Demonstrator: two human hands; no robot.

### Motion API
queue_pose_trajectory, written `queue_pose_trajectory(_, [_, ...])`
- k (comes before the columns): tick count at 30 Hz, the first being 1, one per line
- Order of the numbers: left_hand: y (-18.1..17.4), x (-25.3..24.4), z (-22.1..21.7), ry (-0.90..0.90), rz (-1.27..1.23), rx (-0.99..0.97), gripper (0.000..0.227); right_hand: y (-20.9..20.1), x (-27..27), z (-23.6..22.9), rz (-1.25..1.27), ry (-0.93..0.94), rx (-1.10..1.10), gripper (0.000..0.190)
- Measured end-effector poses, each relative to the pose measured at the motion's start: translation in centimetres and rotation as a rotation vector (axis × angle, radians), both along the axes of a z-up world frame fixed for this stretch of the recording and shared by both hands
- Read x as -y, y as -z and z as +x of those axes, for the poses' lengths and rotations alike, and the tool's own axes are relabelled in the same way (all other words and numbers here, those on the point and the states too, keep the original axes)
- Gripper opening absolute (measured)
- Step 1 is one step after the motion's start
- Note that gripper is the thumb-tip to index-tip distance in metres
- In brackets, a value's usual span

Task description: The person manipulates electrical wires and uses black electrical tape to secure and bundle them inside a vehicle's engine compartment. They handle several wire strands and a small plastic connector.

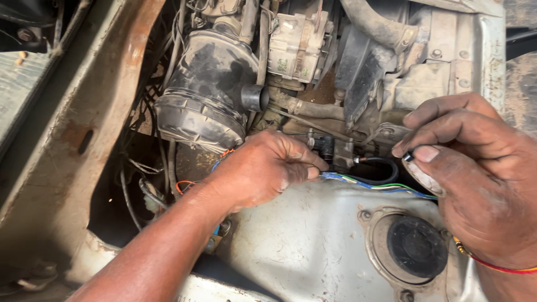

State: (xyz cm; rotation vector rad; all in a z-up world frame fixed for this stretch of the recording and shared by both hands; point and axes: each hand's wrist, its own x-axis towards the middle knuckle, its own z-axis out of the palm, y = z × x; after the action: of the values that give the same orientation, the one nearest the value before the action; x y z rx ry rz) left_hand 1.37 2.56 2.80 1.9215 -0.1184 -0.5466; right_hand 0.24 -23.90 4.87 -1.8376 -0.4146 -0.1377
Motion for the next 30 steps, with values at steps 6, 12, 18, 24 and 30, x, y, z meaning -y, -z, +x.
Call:
queue_pose_trajectory(6, [0.6,-0.3,0.4,-0.023,-0.101,-0.066,0.020,0.9,0.4,0.2,0.083,-0.067,0.068,0.010])
queue_pose_trajectory(12, [0.6,-0.1,0.2,-0.048,0.015,-0.053,0.021,1.2,0.6,0.4,0.061,-0.068,0.079,0.008])
queue_pose_trajectory(18, [1.6,0.4,-0.1,-0.129,-0.073,-0.060,0.021,1.7,0.8,0.4,0.036,-0.062,0.079,0.008])
queue_pose_trajectory(24, [-1.1,-1.7,1.3,-0.354,-0.248,0.062,0.018,3.2,1.6,0.8,-0.243,-0.060,0.472,0.010])
queue_pose_trajectory(30, [-4.3,-5.5,-0.8,-0.340,0.219,0.464,0.014,8.0,4.7,2.6,0.005,-0.076,0.188,0.015])
